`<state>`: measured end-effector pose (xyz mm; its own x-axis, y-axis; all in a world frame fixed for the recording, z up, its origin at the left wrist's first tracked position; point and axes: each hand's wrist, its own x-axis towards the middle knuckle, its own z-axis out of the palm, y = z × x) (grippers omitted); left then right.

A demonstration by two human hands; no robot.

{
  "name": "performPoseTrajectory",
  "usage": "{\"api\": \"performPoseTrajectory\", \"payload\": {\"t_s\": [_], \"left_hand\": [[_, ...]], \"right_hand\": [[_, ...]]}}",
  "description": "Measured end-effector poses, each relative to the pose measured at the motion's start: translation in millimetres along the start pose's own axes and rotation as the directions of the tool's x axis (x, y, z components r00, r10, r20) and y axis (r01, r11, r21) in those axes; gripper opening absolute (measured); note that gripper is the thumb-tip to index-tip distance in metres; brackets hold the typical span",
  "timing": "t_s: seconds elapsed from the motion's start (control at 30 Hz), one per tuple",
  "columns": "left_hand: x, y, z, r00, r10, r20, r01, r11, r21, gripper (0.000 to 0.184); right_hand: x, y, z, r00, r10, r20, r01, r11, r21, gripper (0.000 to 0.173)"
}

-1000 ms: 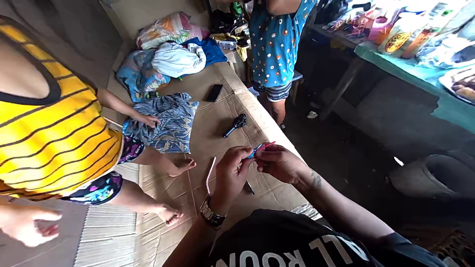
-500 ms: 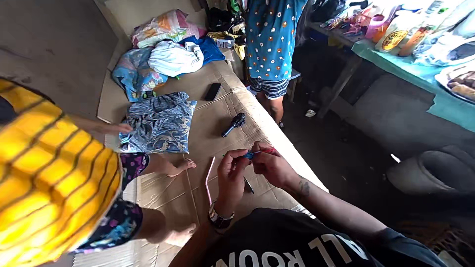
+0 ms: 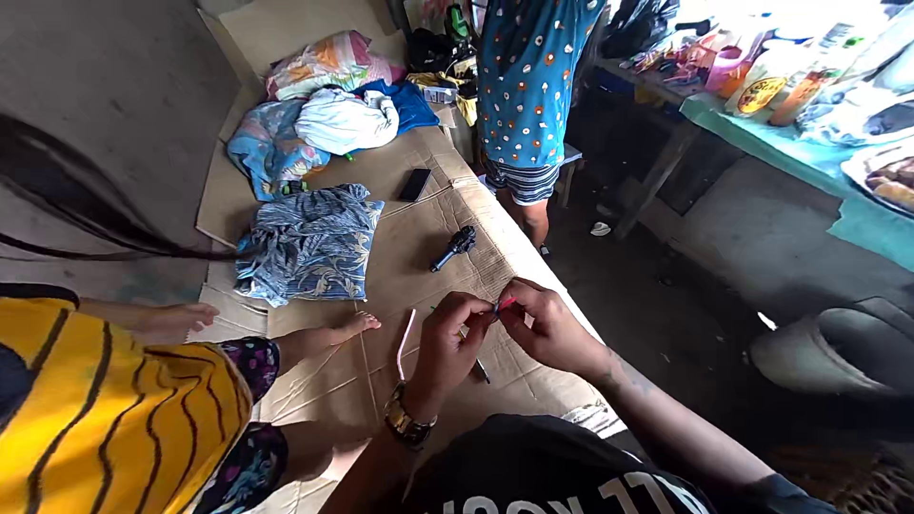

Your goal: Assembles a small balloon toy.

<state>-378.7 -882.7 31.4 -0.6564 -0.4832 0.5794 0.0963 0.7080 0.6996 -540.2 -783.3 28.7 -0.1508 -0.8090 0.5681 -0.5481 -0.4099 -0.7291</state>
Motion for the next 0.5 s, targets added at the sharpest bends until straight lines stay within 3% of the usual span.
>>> {"api": "performPoseTrajectory", "payload": {"t_s": [0.1, 0.2, 0.3, 0.4, 0.5], "left_hand": [[-2.0, 3.0, 9.1, 0.999, 0.03, -0.042, -0.025, 0.992, 0.126, 0.013], [-8.6, 3.7, 17.2, 0.993, 0.066, -0.1, -0.037, 0.961, 0.276, 0.013], [-10.4, 2.3, 21.3, 0.968, 0.163, -0.193, -0.071, 0.91, 0.408, 0.013], [-5.6, 4.3, 21.9, 0.95, 0.099, -0.296, -0.009, 0.957, 0.29, 0.01], [-4.9, 10.7, 21.3, 0.934, -0.159, -0.321, 0.171, 0.985, 0.008, 0.011]], "right_hand": [[-6.4, -1.7, 10.0, 0.992, 0.022, -0.128, -0.027, 0.999, -0.036, 0.02], [-6.3, -1.7, 23.1, 0.961, 0.05, -0.27, -0.073, 0.994, -0.076, 0.016], [-5.0, -5.6, 36.7, 0.936, -0.006, -0.353, -0.038, 0.992, -0.119, 0.016], [-1.0, -10.6, 49.5, 0.915, -0.117, -0.387, 0.042, 0.979, -0.198, 0.016], [1.8, -11.8, 54.6, 0.911, -0.208, -0.357, 0.095, 0.947, -0.308, 0.015]]}}
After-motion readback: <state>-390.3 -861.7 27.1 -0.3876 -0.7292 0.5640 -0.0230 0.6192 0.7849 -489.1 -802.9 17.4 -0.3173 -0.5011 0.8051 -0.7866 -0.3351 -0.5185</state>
